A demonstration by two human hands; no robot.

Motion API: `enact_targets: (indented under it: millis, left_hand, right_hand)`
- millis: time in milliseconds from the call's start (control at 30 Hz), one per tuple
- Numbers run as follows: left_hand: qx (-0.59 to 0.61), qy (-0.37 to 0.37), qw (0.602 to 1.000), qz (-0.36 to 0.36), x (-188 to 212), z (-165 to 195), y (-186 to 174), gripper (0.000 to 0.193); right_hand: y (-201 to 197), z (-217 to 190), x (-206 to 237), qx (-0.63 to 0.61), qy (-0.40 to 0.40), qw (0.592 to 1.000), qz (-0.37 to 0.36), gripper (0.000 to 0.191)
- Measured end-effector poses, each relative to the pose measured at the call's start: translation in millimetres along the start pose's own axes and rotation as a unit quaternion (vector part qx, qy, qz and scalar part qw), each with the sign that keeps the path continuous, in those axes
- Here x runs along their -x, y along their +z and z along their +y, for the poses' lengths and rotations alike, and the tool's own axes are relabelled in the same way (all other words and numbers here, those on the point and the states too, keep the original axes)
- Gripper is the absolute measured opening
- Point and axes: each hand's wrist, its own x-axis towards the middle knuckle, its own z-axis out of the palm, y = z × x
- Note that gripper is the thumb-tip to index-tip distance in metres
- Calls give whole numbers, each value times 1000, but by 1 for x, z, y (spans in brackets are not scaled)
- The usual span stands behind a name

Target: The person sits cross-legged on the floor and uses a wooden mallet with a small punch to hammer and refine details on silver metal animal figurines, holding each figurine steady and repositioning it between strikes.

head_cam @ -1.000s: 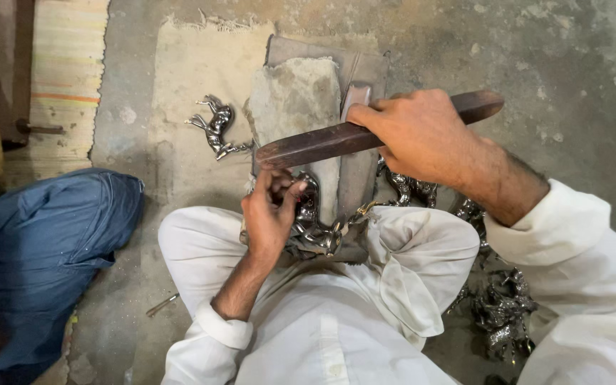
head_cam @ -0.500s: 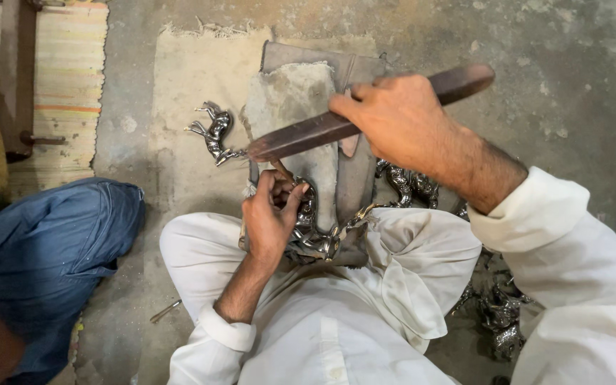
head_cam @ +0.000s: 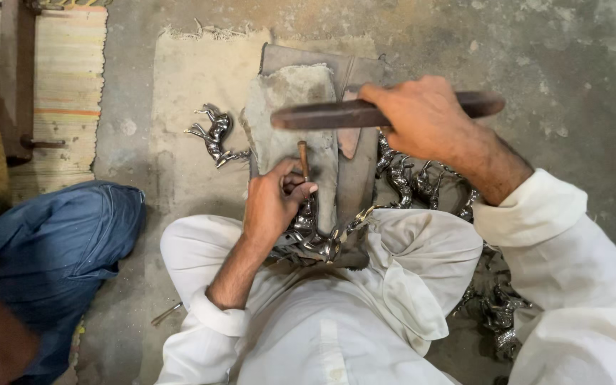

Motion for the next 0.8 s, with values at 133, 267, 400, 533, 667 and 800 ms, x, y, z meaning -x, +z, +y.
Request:
enact_targets:
  millis: [133, 267, 400, 533, 667, 800]
  left_hand:
    - [-1, -6, 999, -42, -11, -1, -1, 32]
    - [-5, 56, 996, -73, -24, -3, -2, 37]
    - [-36, 70, 987, -141, -35, -4, -6, 36]
    - [-71, 79, 976, -193, -43, -2, -6, 37]
    - [-58, 160, 962, -212, -48, -1, -8, 38]
    - [-64, 147, 957, -243, -46, 1, -9, 43]
  right_hand:
    - [16, 11, 13, -29, 40, 998, -24, 47]
    - [32, 25, 26, -145, 129, 981, -15, 39]
    - [53, 31, 43, -148, 115, 981, -50, 37]
    - [74, 40, 62, -181, 162, 967, -72, 40]
    - [98, 44, 79, -224, 221, 948, -43, 40]
    - [117, 37, 90, -370, 204, 906, 27, 40]
